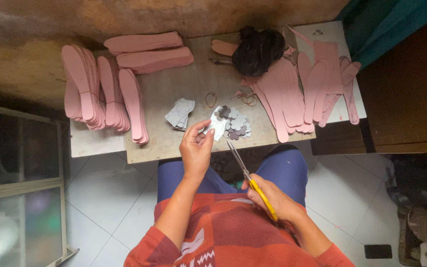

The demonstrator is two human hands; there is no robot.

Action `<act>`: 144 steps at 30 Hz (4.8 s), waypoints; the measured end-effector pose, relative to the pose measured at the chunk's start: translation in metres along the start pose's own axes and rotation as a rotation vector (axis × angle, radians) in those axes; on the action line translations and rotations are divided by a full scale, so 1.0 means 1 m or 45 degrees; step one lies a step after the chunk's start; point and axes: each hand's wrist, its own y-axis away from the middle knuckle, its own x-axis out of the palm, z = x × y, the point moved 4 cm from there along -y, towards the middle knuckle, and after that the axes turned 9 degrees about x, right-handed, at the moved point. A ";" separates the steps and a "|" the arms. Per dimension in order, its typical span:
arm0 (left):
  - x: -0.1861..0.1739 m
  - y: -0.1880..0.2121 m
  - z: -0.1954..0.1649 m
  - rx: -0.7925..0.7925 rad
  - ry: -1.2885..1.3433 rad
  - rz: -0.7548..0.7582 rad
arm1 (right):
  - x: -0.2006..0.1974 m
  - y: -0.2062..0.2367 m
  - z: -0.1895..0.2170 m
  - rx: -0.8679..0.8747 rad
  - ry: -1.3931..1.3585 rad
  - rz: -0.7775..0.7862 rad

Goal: The person sits on the floor and uses yellow-handled scissors to cut small white paper pieces into flower-like shapes. The person repeatedly picks up paper, cuts along the outlines, and places the finished shapes on the table.

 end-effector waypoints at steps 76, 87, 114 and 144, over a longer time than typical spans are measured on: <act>0.007 0.062 -0.005 -0.401 0.466 0.298 | -0.001 0.018 0.021 -0.347 -0.151 0.080; 0.005 0.057 -0.007 -0.354 0.508 0.289 | -0.005 0.019 0.021 -0.270 -0.069 0.027; 0.024 0.074 0.005 -0.402 0.668 0.230 | 0.002 0.010 0.015 -0.429 -0.212 0.019; -0.003 0.056 0.000 -0.384 0.266 0.345 | -0.012 0.021 0.019 -0.359 0.077 0.009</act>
